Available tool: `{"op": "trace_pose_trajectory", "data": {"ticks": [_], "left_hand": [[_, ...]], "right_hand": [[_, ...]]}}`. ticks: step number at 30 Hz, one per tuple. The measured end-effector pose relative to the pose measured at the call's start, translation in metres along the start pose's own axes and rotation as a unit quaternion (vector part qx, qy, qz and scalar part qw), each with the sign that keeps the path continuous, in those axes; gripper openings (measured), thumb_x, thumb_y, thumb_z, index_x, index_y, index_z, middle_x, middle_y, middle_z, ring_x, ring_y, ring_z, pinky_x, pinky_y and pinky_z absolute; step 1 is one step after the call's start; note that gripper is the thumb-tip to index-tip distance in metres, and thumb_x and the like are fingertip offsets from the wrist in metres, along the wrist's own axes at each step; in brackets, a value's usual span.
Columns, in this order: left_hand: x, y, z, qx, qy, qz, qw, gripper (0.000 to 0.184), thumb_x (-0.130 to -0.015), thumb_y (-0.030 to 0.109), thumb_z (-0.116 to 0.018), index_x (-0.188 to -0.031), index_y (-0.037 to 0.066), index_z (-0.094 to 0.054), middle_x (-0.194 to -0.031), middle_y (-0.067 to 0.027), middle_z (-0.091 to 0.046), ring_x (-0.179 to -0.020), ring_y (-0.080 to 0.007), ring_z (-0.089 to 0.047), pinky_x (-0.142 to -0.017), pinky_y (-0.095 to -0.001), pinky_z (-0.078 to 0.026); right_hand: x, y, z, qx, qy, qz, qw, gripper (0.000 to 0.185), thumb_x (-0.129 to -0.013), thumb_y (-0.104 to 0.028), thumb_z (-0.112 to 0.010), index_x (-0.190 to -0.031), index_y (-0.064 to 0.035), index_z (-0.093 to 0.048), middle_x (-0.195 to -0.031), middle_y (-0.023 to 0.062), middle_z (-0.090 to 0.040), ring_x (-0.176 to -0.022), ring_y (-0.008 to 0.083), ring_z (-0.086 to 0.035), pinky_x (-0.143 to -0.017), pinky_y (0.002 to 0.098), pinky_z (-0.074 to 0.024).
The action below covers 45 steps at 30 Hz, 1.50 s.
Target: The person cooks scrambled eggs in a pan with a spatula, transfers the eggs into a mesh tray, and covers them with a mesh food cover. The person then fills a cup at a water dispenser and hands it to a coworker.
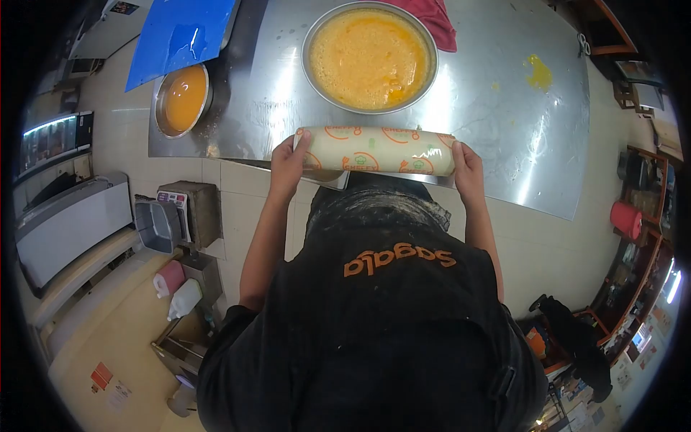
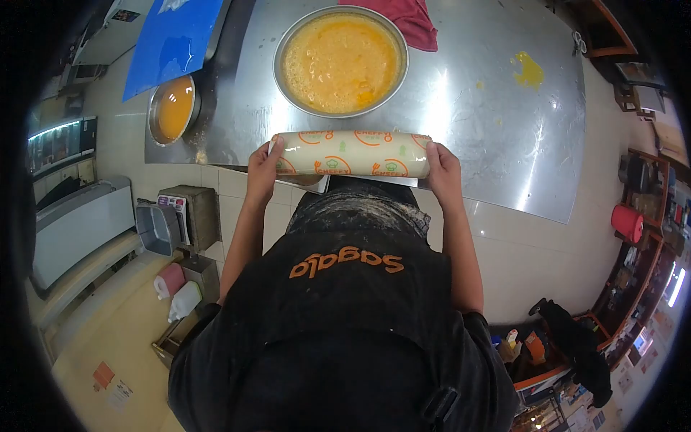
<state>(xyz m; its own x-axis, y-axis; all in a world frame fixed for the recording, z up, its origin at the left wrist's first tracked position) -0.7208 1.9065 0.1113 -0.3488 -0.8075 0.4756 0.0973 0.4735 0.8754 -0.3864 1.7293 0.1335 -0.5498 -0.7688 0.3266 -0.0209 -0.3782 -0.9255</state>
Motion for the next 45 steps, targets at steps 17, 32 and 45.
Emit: {"op": "trace_pose_trajectory", "data": {"ticks": [17, 32, 45], "left_hand": [[0.038, 0.072, -0.02, -0.331, 0.044, -0.329, 0.883, 0.049, -0.074, 0.012, -0.079, -0.117, 0.006, -0.059, -0.137, -0.0141, -0.04, -0.099, -0.0243, -0.058, -0.082, -0.0335, -0.053], [0.037, 0.069, -0.03, -0.337, 0.015, -0.357, 0.871, 0.022, -0.071, 0.003, -0.079, -0.082, 0.0, -0.06, -0.12, -0.0131, -0.048, -0.088, -0.0192, -0.061, -0.072, -0.0286, -0.059], [0.034, 0.068, -0.026, -0.336, 0.003, -0.349, 0.875, 0.025, -0.071, 0.008, -0.081, -0.081, -0.001, -0.06, -0.119, -0.0123, -0.05, -0.087, -0.0185, -0.061, -0.073, -0.0302, -0.057]], "right_hand": [[0.003, -0.01, 0.016, 0.098, 0.128, 0.008, 0.987, 0.045, -0.088, -0.033, -0.067, -0.114, 0.0021, -0.058, -0.108, 0.0174, -0.056, -0.09, 0.0229, -0.058, -0.072, 0.0303, -0.0512], [0.037, -0.078, -0.011, 0.309, 0.086, 0.323, 0.89, 0.017, -0.072, -0.01, -0.077, -0.088, -0.0087, -0.07, -0.113, 0.0085, -0.058, -0.105, 0.0278, -0.051, -0.086, 0.0387, -0.0451], [0.006, -0.105, -0.022, 0.386, -0.15, 0.323, 0.851, 0.008, -0.081, -0.01, -0.067, -0.086, -0.0028, -0.067, -0.095, 0.009, -0.066, -0.087, 0.0276, -0.062, -0.078, 0.0367, -0.0526]]}}
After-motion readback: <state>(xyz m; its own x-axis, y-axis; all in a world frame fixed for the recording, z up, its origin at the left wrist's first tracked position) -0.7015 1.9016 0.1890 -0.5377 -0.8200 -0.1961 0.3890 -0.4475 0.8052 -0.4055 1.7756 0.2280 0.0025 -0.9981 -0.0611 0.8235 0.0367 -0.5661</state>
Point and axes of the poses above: each hand's wrist, its own x-axis away from the middle knuckle, its own z-axis out of the back of the hand, y = z × x, the point moved 10 cm from there along -x, towards the middle knuckle
